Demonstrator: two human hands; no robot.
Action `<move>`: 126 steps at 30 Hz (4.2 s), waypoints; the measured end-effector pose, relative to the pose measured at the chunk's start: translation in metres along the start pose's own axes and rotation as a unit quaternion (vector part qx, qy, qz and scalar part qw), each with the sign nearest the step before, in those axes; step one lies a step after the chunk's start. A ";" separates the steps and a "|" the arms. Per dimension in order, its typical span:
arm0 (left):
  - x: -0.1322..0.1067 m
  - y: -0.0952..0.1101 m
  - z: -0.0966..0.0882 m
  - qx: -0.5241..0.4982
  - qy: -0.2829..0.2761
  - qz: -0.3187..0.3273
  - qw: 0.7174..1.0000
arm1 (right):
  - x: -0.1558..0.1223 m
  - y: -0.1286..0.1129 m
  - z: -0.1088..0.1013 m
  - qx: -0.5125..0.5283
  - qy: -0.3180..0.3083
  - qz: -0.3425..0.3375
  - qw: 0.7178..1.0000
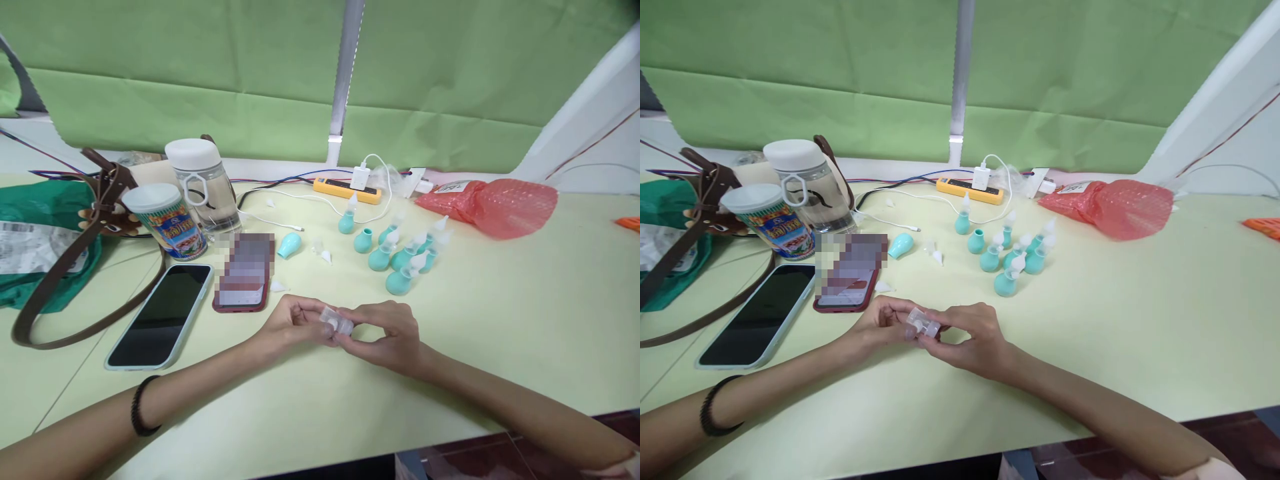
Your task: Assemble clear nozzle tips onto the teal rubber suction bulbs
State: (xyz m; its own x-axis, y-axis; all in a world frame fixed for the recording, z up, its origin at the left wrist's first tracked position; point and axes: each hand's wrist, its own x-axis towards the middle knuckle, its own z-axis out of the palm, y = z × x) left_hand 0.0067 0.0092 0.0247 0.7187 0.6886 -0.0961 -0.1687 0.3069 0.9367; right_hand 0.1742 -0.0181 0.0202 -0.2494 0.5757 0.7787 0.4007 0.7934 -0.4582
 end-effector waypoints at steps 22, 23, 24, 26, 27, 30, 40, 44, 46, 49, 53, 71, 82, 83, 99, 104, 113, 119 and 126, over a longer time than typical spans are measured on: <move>0.038 0.020 -0.014 0.203 0.016 0.106 0.973 | -0.001 -0.005 -0.001 -0.074 0.095 -0.017 0.993; 0.049 0.026 -0.014 0.292 0.055 0.125 0.947 | -0.002 -0.005 -0.002 -0.073 0.094 -0.016 0.993; 0.061 0.031 -0.014 0.391 0.095 0.148 0.904 | -0.004 -0.004 -0.003 -0.067 0.090 -0.014 0.994; 0.086 0.039 -0.012 0.583 0.129 0.176 0.783 | -0.006 -0.002 -0.003 -0.057 0.085 -0.012 0.995; 0.099 0.041 -0.010 0.656 0.137 0.180 0.720 | -0.007 -0.001 -0.003 -0.056 0.086 -0.011 0.995; 0.133 0.040 -0.004 0.687 0.138 0.167 0.693 | -0.008 0.000 -0.002 -0.052 0.076 -0.008 0.996; 0.151 0.024 -0.007 0.658 0.122 0.177 0.722 | -0.011 0.004 -0.001 0.057 0.027 0.076 0.995; 0.128 0.025 -0.005 0.628 0.133 0.215 0.736 | -0.013 0.005 0.002 0.106 0.049 0.125 0.985; 0.108 0.026 -0.002 0.612 0.134 0.228 0.745 | -0.011 0.006 0.002 0.114 0.065 0.132 0.983; 0.073 0.027 0.001 0.527 0.102 0.217 0.816 | -0.005 0.006 -0.001 0.118 0.081 0.118 0.983; 0.026 0.017 -0.001 0.438 0.112 0.132 0.882 | 0.003 0.002 -0.005 0.173 0.084 0.174 0.966; -0.008 -0.017 0.002 0.393 0.156 0.142 0.895 | -0.003 0.004 0.004 0.256 -0.008 0.350 0.901; -0.007 -0.019 0.003 0.371 0.173 0.123 0.904 | -0.008 0.015 0.003 0.134 -0.120 0.300 0.937; -0.007 -0.019 0.003 0.373 0.170 0.125 0.904 | -0.008 0.014 0.003 0.136 -0.135 0.303 0.934; -0.010 -0.021 0.007 0.463 0.133 0.226 0.847 | -0.014 -0.006 0.012 0.276 -0.186 0.416 0.846; -0.007 -0.019 0.004 0.375 0.190 0.182 0.889 | -0.004 -0.003 0.000 0.213 -0.229 0.357 0.880; -0.008 -0.020 0.005 0.389 0.190 0.177 0.884 | -0.002 0.004 -0.003 0.097 -0.317 0.298 0.895; -0.008 -0.023 0.005 0.442 0.201 0.221 0.846 | -0.008 -0.001 0.008 0.159 -0.257 0.355 0.885; -0.003 -0.023 0.014 0.418 0.212 0.232 0.852 | -0.015 -0.006 0.018 0.210 -0.064 0.396 0.892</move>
State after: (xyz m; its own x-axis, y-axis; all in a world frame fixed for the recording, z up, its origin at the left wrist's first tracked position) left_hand 0.0178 -0.0088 0.0077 0.3667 0.8382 0.4037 0.2992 -0.5171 0.8019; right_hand 0.1595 -0.0278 0.0029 -0.1453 0.9847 0.0967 0.1371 0.1168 -0.9837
